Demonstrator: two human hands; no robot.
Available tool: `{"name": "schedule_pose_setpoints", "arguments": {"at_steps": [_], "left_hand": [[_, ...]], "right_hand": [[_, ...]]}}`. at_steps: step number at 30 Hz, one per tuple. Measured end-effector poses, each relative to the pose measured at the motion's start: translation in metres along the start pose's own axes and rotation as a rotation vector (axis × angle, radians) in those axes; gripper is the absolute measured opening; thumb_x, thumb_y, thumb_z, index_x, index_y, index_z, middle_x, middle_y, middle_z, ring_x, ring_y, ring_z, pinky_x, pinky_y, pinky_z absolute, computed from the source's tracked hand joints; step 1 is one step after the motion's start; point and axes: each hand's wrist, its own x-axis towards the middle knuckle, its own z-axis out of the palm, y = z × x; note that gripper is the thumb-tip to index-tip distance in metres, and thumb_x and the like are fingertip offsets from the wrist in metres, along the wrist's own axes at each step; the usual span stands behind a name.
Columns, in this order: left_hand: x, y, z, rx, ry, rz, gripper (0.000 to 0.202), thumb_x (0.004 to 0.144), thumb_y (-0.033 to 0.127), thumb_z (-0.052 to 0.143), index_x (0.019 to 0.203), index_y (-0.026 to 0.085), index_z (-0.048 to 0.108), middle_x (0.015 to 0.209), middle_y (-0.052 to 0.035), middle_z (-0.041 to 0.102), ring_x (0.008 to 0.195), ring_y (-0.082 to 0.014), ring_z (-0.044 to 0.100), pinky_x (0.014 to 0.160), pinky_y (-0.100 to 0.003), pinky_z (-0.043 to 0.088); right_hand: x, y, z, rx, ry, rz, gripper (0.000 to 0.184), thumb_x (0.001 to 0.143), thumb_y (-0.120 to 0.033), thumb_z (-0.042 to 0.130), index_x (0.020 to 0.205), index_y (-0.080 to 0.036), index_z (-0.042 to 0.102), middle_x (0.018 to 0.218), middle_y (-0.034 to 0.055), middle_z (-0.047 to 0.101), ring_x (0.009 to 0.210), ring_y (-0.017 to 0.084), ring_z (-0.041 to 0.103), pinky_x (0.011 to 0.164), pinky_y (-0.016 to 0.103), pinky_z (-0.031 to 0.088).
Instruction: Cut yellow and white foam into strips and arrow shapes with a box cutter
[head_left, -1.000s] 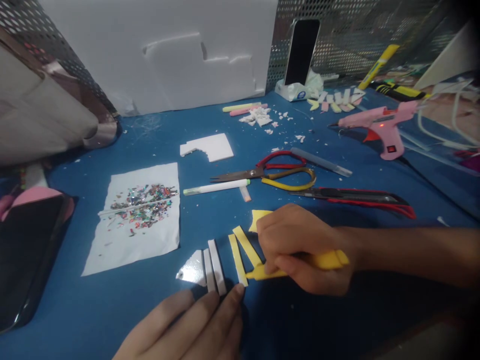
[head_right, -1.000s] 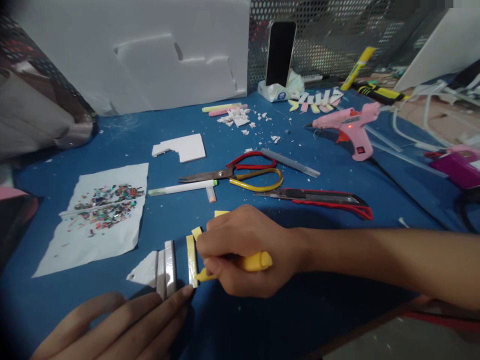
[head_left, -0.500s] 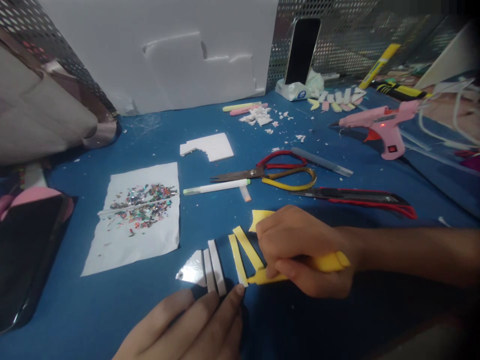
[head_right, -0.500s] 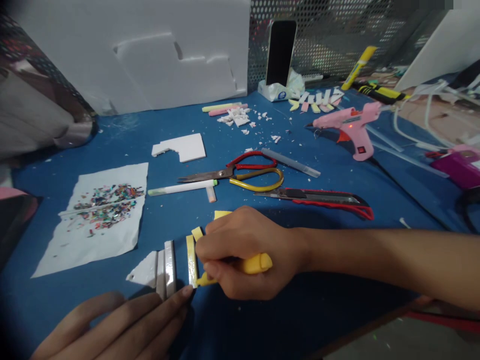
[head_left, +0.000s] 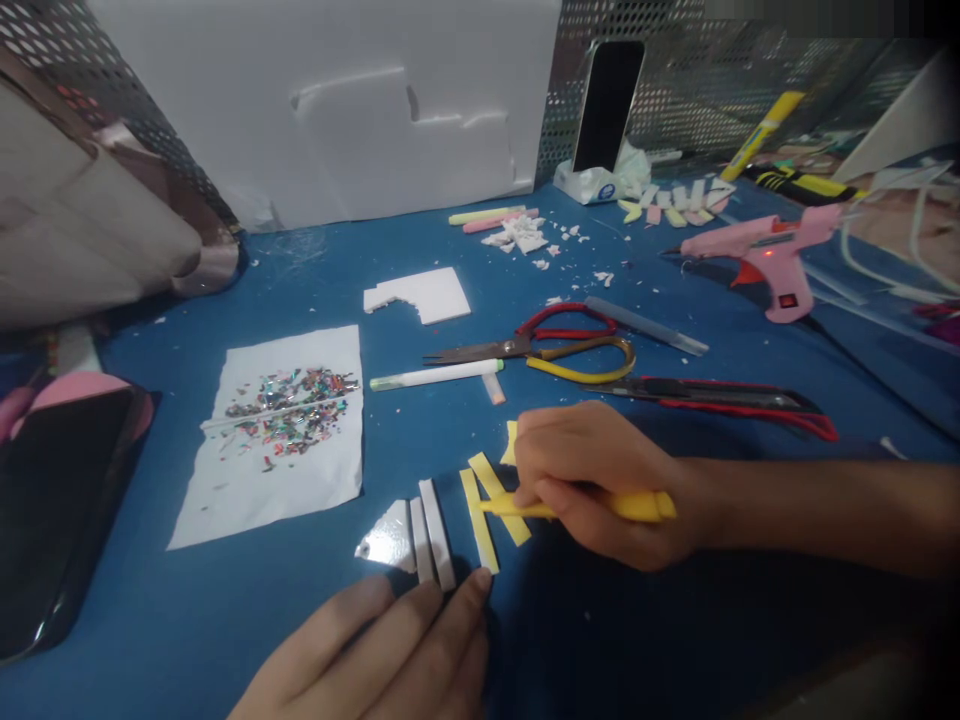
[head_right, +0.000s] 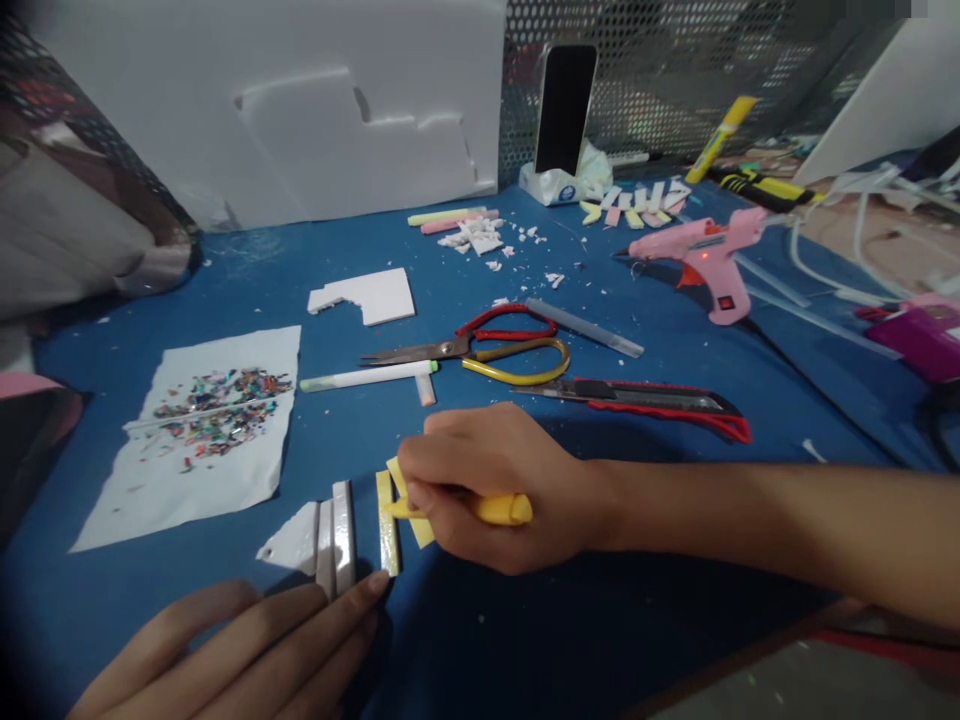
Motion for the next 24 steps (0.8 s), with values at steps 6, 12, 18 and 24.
{"name": "schedule_pose_setpoints", "arguments": {"at_steps": [6, 12, 18, 24], "left_hand": [[-0.0013, 0.0009, -0.0006, -0.001, -0.024, -0.005, 0.019, 0.093, 0.025, 0.051, 0.102, 0.024, 0.067, 0.126, 0.0024, 0.062, 0.107, -0.0096, 0.057, 0.113, -0.03, 0.023], [0.0004, 0.001, -0.0015, 0.006, -0.015, -0.01, 0.017, 0.091, 0.026, 0.055, 0.102, 0.024, 0.068, 0.123, 0.0028, 0.063, 0.108, -0.0092, 0.056, 0.114, -0.03, 0.024], [-0.0012, 0.003, -0.0004, -0.02, 0.007, -0.037, 0.019, 0.093, 0.024, 0.052, 0.101, 0.024, 0.069, 0.123, 0.0016, 0.063, 0.107, -0.0101, 0.057, 0.113, -0.031, 0.024], [0.0003, 0.0019, -0.0013, -0.006, -0.011, -0.005, 0.02, 0.092, 0.025, 0.053, 0.105, 0.023, 0.068, 0.125, -0.0001, 0.061, 0.109, -0.0115, 0.056, 0.114, -0.032, 0.023]], "right_hand": [[0.0011, -0.0015, -0.002, -0.043, 0.024, 0.086, 0.015, 0.087, -0.018, 0.041, 0.074, -0.016, 0.047, 0.066, -0.001, 0.046, 0.061, 0.01, 0.039, 0.057, 0.025, 0.029], [0.0022, -0.0016, -0.002, 0.002, -0.03, 0.047, 0.015, 0.086, -0.016, 0.041, 0.072, -0.017, 0.045, 0.064, -0.0018, 0.046, 0.059, 0.01, 0.037, 0.058, 0.026, 0.03], [-0.0037, 0.0059, 0.0033, 0.224, -0.122, -0.162, 0.011, 0.078, -0.014, 0.043, 0.069, -0.019, 0.042, 0.057, -0.0032, 0.044, 0.057, 0.011, 0.04, 0.056, 0.025, 0.033], [-0.0014, 0.0033, 0.0003, 0.172, -0.002, -0.055, 0.014, 0.085, -0.015, 0.042, 0.072, -0.016, 0.048, 0.066, 0.0011, 0.053, 0.061, 0.011, 0.045, 0.06, 0.025, 0.036]]}}
